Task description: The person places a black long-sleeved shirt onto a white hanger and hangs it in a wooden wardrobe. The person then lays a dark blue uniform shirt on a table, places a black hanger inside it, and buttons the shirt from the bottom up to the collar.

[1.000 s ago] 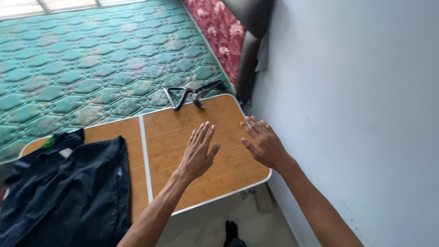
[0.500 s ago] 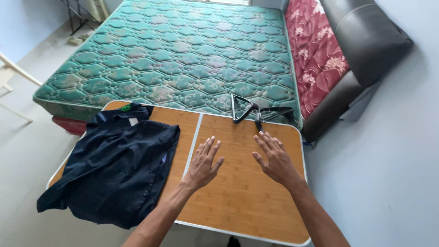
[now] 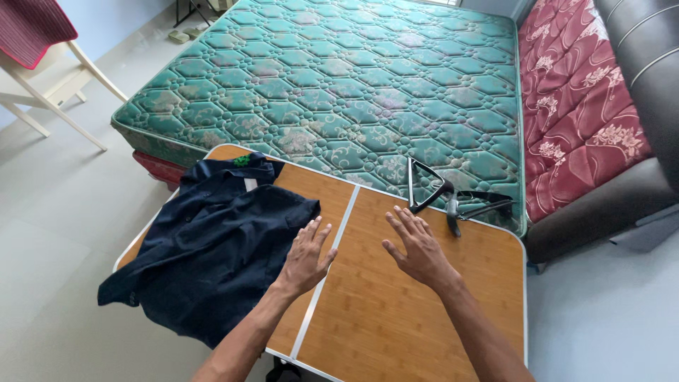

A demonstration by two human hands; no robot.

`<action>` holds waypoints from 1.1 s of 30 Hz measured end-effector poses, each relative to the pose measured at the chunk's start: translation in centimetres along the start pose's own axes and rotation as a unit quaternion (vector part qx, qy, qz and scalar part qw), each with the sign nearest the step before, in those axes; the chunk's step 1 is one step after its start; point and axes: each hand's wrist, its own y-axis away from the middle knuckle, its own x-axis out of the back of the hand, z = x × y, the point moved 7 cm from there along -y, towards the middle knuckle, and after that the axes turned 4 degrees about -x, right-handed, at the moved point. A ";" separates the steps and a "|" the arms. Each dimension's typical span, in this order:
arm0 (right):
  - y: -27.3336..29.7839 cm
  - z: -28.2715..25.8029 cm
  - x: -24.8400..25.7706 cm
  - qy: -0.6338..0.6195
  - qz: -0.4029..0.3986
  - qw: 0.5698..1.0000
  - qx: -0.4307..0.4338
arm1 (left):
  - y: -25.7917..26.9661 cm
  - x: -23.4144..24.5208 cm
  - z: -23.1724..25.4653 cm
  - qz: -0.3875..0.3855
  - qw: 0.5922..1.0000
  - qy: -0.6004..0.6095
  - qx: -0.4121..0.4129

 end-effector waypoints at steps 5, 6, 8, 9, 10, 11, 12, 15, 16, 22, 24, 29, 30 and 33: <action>-3.7 -1.9 -4.0 -0.005 -0.008 0.999 -0.032 | -1.0 1.7 -6.4 -0.021 1.000 -0.001 -0.004; -4.3 -2.5 -5.1 -0.003 -0.010 0.999 -0.039 | -1.0 2.1 -7.8 -0.024 1.000 0.006 -0.007; -5.6 -3.6 -7.2 0.000 -0.021 0.998 -0.053 | -0.9 2.7 -10.6 -0.026 1.000 0.014 -0.008; -6.3 -4.2 -8.3 -0.002 -0.025 0.998 -0.061 | -0.8 3.1 -12.2 -0.026 1.000 0.013 -0.007; -6.8 -4.8 -9.5 -0.004 -0.030 0.997 -0.070 | -0.7 3.4 -13.7 -0.027 1.000 0.012 -0.006; -7.4 -5.5 -10.7 -0.009 -0.030 0.997 -0.075 | -0.7 3.8 -15.5 -0.032 0.999 0.007 0.001; -7.9 -6.3 -11.8 -0.014 -0.030 0.996 -0.080 | -0.6 4.2 -17.3 -0.036 0.999 0.001 0.008; -9.1 -8.2 -14.6 -0.026 -0.041 0.995 -0.084 | -0.7 5.4 -22.6 -0.030 0.999 -0.022 0.034; -9.3 -8.8 -15.6 -0.030 -0.046 0.995 -0.085 | -0.8 5.8 -24.4 -0.026 0.998 -0.032 0.043; -9.4 -10.5 -20.8 -0.033 -0.103 0.989 -0.101 | -0.7 4.5 -33.6 -0.060 0.990 -0.072 0.101; -9.4 -10.4 -22.3 -0.044 -0.134 0.983 -0.120 | -1.0 3.6 -36.5 -0.057 0.987 -0.081 0.125; -9.2 -9.9 -24.3 -0.047 -0.163 0.975 -0.147 | -0.4 4.4 -44.9 0.012 0.954 -0.167 0.248; -9.1 -9.7 -24.5 -0.047 -0.160 0.975 -0.147 | 0.3 4.9 -46.4 0.022 0.939 -0.180 0.292; -8.2 -8.8 -24.7 -0.048 -0.166 0.971 -0.163 | 2.8 4.0 -50.0 -0.026 0.910 -0.065 0.410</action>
